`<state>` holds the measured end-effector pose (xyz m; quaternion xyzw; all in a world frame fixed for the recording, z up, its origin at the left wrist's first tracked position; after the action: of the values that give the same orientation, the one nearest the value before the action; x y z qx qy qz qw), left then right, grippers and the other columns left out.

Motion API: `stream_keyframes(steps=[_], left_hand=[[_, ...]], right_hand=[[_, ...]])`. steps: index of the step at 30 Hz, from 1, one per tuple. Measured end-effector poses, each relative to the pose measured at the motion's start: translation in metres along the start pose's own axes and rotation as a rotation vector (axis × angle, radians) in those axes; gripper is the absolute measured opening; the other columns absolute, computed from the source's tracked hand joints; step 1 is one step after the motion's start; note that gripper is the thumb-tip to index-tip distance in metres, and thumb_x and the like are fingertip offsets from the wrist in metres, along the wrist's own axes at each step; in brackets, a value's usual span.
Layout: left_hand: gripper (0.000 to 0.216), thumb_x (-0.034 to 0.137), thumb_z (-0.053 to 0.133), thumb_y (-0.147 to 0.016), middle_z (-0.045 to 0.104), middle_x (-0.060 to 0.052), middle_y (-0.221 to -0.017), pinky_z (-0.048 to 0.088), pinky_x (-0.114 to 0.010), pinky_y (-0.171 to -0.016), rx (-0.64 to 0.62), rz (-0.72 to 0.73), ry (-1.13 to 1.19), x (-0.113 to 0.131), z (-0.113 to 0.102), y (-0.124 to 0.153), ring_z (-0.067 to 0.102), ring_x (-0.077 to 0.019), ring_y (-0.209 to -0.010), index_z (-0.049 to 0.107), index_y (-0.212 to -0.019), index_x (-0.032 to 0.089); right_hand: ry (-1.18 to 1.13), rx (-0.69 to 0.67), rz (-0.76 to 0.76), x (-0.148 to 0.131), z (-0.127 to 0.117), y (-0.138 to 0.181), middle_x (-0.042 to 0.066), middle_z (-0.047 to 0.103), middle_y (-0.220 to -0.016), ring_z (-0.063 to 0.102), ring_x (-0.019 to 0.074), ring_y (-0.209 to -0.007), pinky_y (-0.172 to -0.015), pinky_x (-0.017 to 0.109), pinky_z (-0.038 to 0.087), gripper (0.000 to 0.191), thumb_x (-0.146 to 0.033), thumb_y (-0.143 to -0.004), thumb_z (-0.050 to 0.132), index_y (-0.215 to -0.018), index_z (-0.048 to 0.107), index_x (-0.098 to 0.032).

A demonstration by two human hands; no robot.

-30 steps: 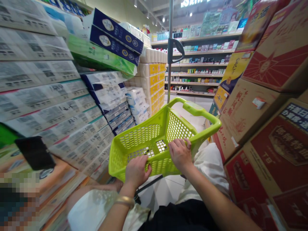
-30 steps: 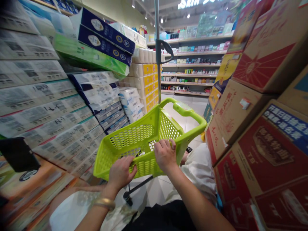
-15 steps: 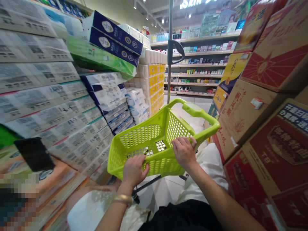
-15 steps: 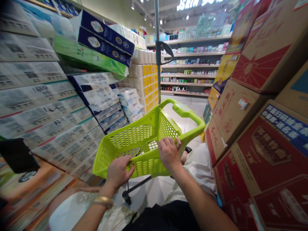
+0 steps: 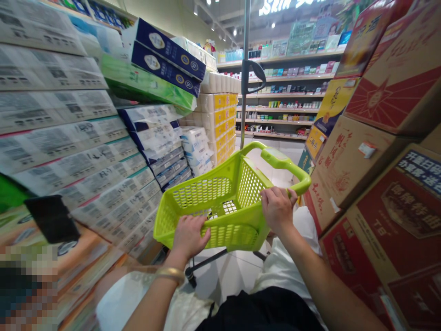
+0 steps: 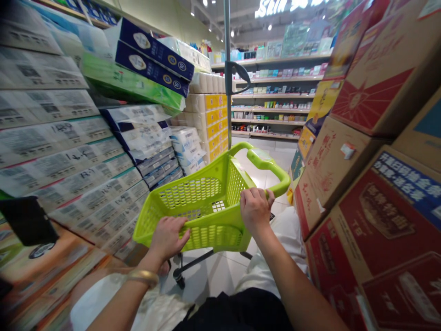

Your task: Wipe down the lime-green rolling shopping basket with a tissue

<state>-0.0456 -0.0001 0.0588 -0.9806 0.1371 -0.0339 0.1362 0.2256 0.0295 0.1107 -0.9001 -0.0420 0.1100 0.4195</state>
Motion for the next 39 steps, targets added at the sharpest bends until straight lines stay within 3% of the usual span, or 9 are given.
stream_keyframes(steps=[4, 7, 9, 12, 20, 23, 29, 36, 39], left_hand=[[0.045, 0.038, 0.053, -0.079, 0.066, -0.011, -0.107, 0.023, -0.058, -0.108, 0.127, -0.062, 0.003, 0.014, -0.013, -0.012, 0.056, -0.0305, -0.108, 0.057, -0.121, 0.019], [0.053, 0.032, 0.052, -0.079, 0.061, -0.013, -0.118, 0.029, -0.051, -0.109, 0.161, 0.010, 0.139, 0.054, -0.015, -0.027, 0.053, -0.0283, -0.114, 0.048, -0.130, 0.016], [0.060, 0.029, 0.055, -0.077, 0.059, -0.012, -0.122, 0.026, -0.050, -0.112, 0.146, 0.110, 0.233, 0.083, -0.012, -0.036, 0.050, -0.0272, -0.118, 0.042, -0.134, 0.017], [0.064, 0.032, 0.058, -0.074, 0.055, -0.015, -0.122, 0.032, -0.051, -0.108, 0.139, 0.149, 0.318, 0.105, -0.002, -0.046, 0.048, -0.0300, -0.117, 0.040, -0.132, 0.014], [0.057, 0.023, 0.057, -0.071, 0.053, -0.011, -0.118, 0.036, -0.048, -0.100, 0.124, 0.140, 0.386, 0.100, 0.008, -0.046, 0.047, -0.0288, -0.110, 0.040, -0.126, 0.020], [0.059, 0.024, 0.058, -0.070, 0.052, -0.011, -0.117, 0.034, -0.049, -0.100, 0.133, 0.128, 0.357, 0.106, 0.008, -0.044, 0.045, -0.0300, -0.111, 0.039, -0.126, 0.019], [0.055, 0.028, 0.057, -0.073, 0.051, -0.011, -0.113, 0.036, -0.048, -0.097, 0.129, 0.151, 0.351, 0.106, 0.008, -0.043, 0.045, -0.0299, -0.109, 0.040, -0.125, 0.019], [0.051, 0.022, 0.057, -0.071, 0.053, -0.008, -0.108, 0.038, -0.047, -0.095, 0.161, 0.127, 0.378, 0.105, 0.005, -0.042, 0.047, -0.0276, -0.105, 0.043, -0.120, 0.022], [0.051, 0.023, 0.057, -0.071, 0.052, -0.009, -0.108, 0.036, -0.047, -0.097, 0.167, 0.116, 0.371, 0.107, 0.005, -0.042, 0.047, -0.0283, -0.105, 0.043, -0.120, 0.021]], right_hand=[[0.009, -0.053, -0.025, -0.018, 0.002, 0.002, 0.002, 0.064, -0.078, 0.051, 0.0196, -0.085, -0.099, 0.039, 0.018, 0.024, -0.022, -0.093, 0.050, -0.072, 0.062, -0.022], [-0.003, -0.066, -0.041, -0.032, 0.003, 0.006, 0.001, 0.065, -0.079, 0.052, 0.0190, -0.085, -0.100, 0.039, 0.017, 0.021, -0.021, -0.092, 0.052, -0.073, 0.062, -0.022], [-0.023, -0.075, -0.074, -0.041, 0.003, 0.008, 0.000, 0.065, -0.079, 0.052, 0.0184, -0.085, -0.101, 0.039, 0.015, 0.020, -0.021, -0.092, 0.053, -0.074, 0.063, -0.022], [-0.065, -0.082, -0.120, -0.043, -0.003, 0.008, -0.001, 0.065, -0.079, 0.053, 0.0174, -0.085, -0.103, 0.041, 0.012, 0.022, -0.022, -0.094, 0.051, -0.076, 0.064, -0.024], [-0.066, 0.104, 0.023, 0.015, -0.036, -0.004, 0.001, 0.069, -0.088, 0.056, 0.0200, -0.091, -0.101, 0.043, 0.012, 0.020, -0.026, -0.095, 0.050, -0.084, 0.067, -0.024], [-0.046, 0.115, 0.040, 0.010, -0.034, 0.001, 0.001, 0.070, -0.090, 0.056, 0.0200, -0.092, -0.102, 0.043, 0.012, 0.020, -0.025, -0.094, 0.051, -0.083, 0.067, -0.024], [-0.086, 0.011, -0.064, -0.030, -0.020, 0.013, -0.002, 0.069, -0.084, 0.058, 0.0174, -0.090, -0.105, 0.042, 0.009, 0.020, -0.019, -0.093, 0.052, -0.079, 0.065, -0.024], [-0.085, 0.106, 0.003, 0.009, -0.039, 0.003, 0.001, 0.069, -0.089, 0.057, 0.0207, -0.092, -0.105, 0.045, 0.010, 0.021, -0.026, -0.095, 0.048, -0.084, 0.067, -0.024], [-0.053, 0.111, 0.020, 0.010, -0.039, 0.003, 0.002, 0.069, -0.089, 0.057, 0.0216, -0.093, -0.105, 0.046, 0.013, 0.021, -0.026, -0.094, 0.049, -0.083, 0.067, -0.023]])
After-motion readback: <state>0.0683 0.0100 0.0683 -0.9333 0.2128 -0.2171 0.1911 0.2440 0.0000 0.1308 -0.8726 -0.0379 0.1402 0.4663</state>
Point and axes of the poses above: each hand's wrist, its own y-axis away from the middle knuckle, its own z-axis out of the palm, x = y × z, the point moved 3 cm from there along -y, towards the middle knuckle
